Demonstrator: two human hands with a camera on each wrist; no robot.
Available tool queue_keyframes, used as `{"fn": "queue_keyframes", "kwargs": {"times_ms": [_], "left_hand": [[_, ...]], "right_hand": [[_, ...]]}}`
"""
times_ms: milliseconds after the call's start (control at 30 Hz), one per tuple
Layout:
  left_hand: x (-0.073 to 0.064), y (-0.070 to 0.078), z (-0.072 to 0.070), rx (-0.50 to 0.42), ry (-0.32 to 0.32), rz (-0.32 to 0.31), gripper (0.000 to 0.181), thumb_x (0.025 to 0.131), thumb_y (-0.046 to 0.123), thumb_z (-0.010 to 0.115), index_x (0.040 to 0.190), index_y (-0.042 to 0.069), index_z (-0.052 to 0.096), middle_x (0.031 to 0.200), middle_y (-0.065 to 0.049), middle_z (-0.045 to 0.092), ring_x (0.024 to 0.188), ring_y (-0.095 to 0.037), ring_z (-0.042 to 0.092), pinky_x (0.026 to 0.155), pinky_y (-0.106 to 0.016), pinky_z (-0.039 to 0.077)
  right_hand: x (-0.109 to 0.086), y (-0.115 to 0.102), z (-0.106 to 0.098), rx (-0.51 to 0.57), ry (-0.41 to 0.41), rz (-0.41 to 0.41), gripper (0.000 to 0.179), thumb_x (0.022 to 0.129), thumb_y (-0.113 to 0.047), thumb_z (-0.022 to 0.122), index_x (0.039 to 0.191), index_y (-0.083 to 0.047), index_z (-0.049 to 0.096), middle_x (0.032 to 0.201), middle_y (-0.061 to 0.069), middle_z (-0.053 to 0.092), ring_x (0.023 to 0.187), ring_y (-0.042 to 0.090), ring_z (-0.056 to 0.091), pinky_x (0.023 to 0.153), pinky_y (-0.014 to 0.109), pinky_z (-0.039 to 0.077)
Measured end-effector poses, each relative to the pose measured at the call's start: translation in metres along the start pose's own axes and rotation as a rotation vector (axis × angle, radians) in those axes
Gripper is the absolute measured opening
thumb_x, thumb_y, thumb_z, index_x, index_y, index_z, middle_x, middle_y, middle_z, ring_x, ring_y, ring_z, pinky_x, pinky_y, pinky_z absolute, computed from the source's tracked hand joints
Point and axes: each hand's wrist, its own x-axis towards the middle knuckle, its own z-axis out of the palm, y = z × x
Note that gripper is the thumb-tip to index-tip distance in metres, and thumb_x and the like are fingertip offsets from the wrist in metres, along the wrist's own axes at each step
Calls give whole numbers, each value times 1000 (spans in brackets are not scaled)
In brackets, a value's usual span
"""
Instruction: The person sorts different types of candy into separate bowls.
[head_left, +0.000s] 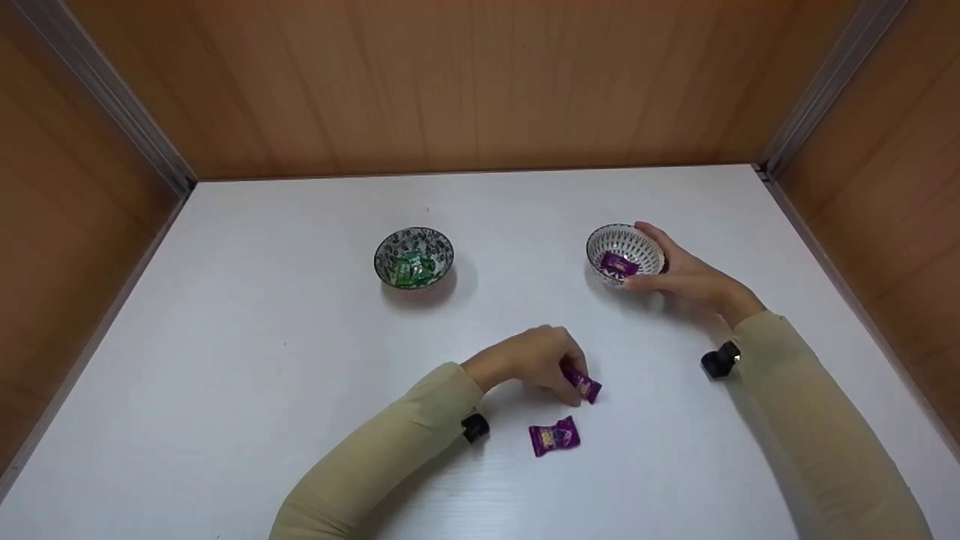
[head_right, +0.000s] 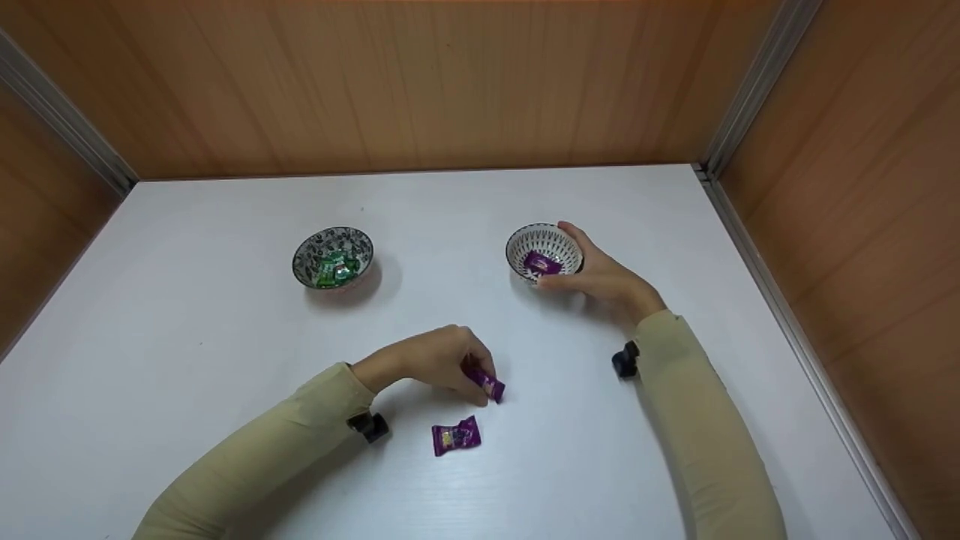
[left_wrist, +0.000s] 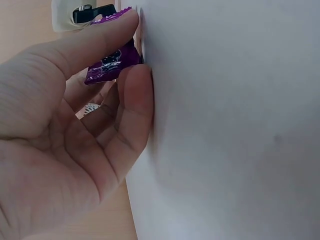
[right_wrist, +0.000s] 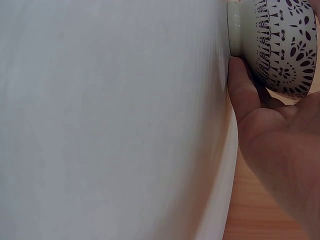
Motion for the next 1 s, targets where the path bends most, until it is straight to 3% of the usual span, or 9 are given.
{"fn": "queue_keyframes", "kwargs": {"times_ms": [200,333,567,1000], "left_hand": [[0,1,-2,1,-3,6,20,81,19,88,98,12,80,80,11,68,71,-6,56,64,-19,46],[1,2,-1,-15,9,23,22,80,20,89,98,11,80,77,10,69,63,-5,57,60,-18,48],[3,4,-1,-19,38,92,23,79,21,90,97,10,81,78,11,70,63,-2,57,59,-17,48],[1,2,-10,-174,92,139,19,83,16,86,100,7,80,78,7,71,60,-5,60,57,-20,51]], "right_hand": [[1,0,-1,-1,-1,6,110,85,-36,84,162,-37,6,162,9,23,146,32,24,119,62,13],[2,1,-1,-9,-4,0,110,86,-36,83,163,-37,5,163,8,20,147,31,21,119,62,11],[1,1,0,-44,0,-18,109,87,-39,82,163,-35,4,166,8,17,150,32,18,119,64,8],[2,1,-1,-38,3,-20,110,85,-39,84,163,-34,6,163,8,23,147,31,23,119,62,9]]}}
